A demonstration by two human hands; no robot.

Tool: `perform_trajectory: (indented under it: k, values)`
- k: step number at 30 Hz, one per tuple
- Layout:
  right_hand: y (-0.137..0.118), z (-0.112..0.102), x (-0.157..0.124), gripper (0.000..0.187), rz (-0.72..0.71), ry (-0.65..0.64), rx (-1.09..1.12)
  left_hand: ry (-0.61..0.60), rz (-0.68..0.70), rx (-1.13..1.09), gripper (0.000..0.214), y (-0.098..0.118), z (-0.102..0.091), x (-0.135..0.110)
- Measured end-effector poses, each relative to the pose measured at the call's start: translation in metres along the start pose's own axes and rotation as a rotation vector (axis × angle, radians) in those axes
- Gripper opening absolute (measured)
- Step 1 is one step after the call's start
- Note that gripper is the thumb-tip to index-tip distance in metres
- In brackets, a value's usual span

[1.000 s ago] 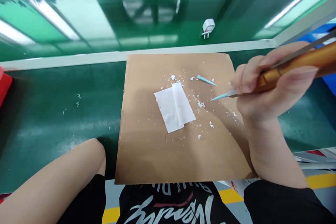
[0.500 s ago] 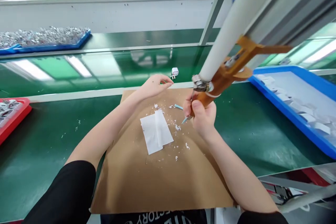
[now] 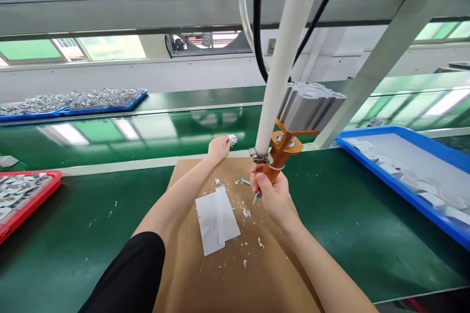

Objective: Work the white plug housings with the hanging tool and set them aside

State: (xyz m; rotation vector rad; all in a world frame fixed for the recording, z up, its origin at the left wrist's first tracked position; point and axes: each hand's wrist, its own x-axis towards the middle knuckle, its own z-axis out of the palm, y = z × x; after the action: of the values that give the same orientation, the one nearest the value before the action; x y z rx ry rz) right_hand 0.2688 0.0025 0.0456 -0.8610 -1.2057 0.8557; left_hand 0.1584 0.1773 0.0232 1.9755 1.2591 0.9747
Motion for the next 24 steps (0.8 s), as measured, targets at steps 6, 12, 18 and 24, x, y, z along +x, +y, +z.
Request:
perform_trajectory:
  k: [6, 12, 18, 24]
  values:
    - [-0.002, 0.005, -0.001, 0.038, 0.0, 0.024, 0.027, -0.014, -0.063, -0.058, 0.019, -0.009, -0.032, -0.061]
    - [-0.014, 0.014, -0.011, 0.032, 0.02, -0.126, 0.049, -0.231, -0.248, -0.384, 0.026, -0.007, -0.055, -0.156]
    - [-0.019, 0.024, -0.018, 0.031, -0.053, -0.291, 0.071, -0.193, -0.138, -0.277, 0.02, -0.012, -0.055, -0.176]
    - [-0.019, 0.031, -0.022, 0.02, -0.063, -0.267, 0.15, -0.046, 0.263, -0.046, 0.032, -0.011, -0.048, -0.176]
